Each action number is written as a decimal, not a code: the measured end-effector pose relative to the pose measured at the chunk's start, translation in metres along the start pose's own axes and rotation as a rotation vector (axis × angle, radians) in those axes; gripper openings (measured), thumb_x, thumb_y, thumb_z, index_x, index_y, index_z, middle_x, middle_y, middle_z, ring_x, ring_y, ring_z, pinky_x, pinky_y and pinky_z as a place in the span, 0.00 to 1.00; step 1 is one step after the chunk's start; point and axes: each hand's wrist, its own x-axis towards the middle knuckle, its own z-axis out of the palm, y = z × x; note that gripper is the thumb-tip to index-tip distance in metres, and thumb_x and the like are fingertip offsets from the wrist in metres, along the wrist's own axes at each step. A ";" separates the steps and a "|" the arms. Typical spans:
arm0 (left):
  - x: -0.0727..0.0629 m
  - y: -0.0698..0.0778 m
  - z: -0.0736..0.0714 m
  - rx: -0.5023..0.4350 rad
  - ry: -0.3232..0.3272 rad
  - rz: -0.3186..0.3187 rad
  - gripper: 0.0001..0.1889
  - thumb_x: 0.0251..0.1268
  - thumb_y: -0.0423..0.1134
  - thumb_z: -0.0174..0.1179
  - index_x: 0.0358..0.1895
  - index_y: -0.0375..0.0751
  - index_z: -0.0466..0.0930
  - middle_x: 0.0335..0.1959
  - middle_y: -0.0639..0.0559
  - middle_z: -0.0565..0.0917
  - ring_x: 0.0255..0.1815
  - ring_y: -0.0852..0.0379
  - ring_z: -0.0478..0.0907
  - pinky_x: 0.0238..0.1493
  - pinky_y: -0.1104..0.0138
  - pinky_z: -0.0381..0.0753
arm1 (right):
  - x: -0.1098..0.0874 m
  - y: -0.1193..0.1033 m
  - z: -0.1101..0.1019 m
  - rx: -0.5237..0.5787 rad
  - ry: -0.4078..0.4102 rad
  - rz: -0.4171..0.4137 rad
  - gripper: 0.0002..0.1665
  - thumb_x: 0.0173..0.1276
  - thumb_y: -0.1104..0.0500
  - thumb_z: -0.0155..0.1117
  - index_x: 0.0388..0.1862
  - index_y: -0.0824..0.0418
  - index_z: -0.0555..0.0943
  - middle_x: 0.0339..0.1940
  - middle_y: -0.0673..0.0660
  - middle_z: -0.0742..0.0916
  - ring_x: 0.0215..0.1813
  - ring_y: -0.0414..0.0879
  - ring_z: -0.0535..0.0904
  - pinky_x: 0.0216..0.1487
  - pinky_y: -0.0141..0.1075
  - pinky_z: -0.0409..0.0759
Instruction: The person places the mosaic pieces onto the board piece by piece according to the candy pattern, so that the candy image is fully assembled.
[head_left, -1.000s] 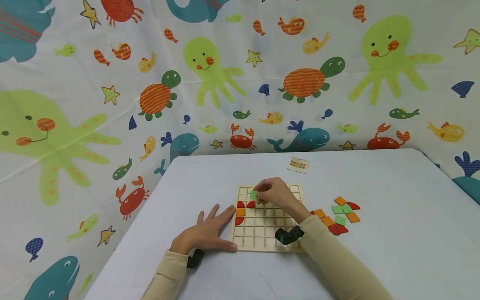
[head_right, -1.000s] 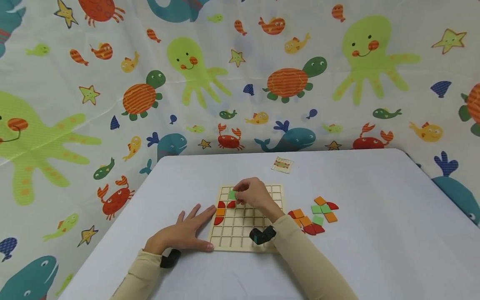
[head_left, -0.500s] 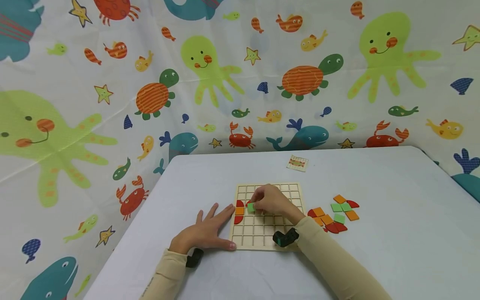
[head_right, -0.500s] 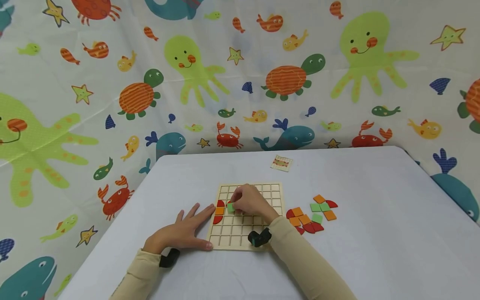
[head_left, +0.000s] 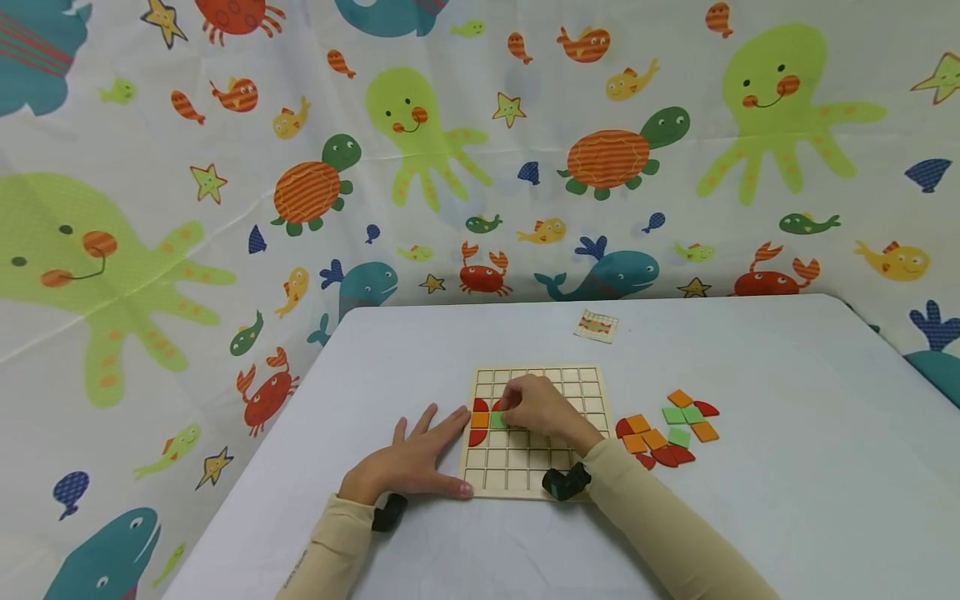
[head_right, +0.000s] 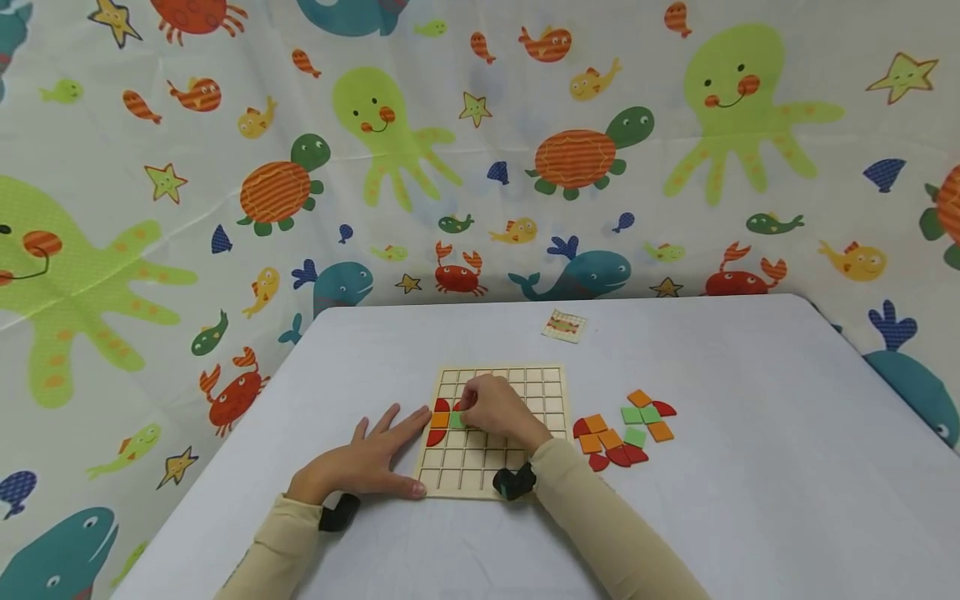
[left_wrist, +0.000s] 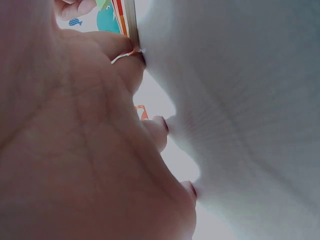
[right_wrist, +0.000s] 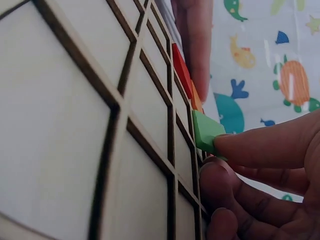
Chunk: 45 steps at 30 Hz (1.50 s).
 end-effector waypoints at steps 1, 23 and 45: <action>0.000 0.000 0.000 0.000 0.000 0.001 0.62 0.55 0.67 0.77 0.89 0.52 0.52 0.89 0.54 0.52 0.89 0.37 0.32 0.78 0.30 0.25 | 0.000 0.000 0.001 -0.008 0.003 -0.001 0.04 0.64 0.69 0.72 0.33 0.62 0.86 0.29 0.49 0.84 0.35 0.45 0.77 0.40 0.37 0.78; -0.002 0.004 -0.002 -0.008 0.002 -0.002 0.62 0.55 0.65 0.78 0.89 0.51 0.53 0.89 0.52 0.52 0.88 0.36 0.33 0.78 0.30 0.25 | -0.003 -0.003 0.008 -0.096 0.032 -0.054 0.05 0.67 0.70 0.70 0.32 0.62 0.86 0.31 0.50 0.84 0.35 0.45 0.76 0.39 0.38 0.78; -0.003 0.003 -0.004 -0.004 0.001 0.003 0.61 0.56 0.66 0.76 0.89 0.50 0.52 0.89 0.52 0.52 0.88 0.36 0.33 0.78 0.30 0.26 | -0.012 0.003 -0.045 0.076 -0.077 -0.057 0.09 0.79 0.59 0.66 0.45 0.65 0.88 0.36 0.55 0.88 0.34 0.47 0.83 0.40 0.39 0.83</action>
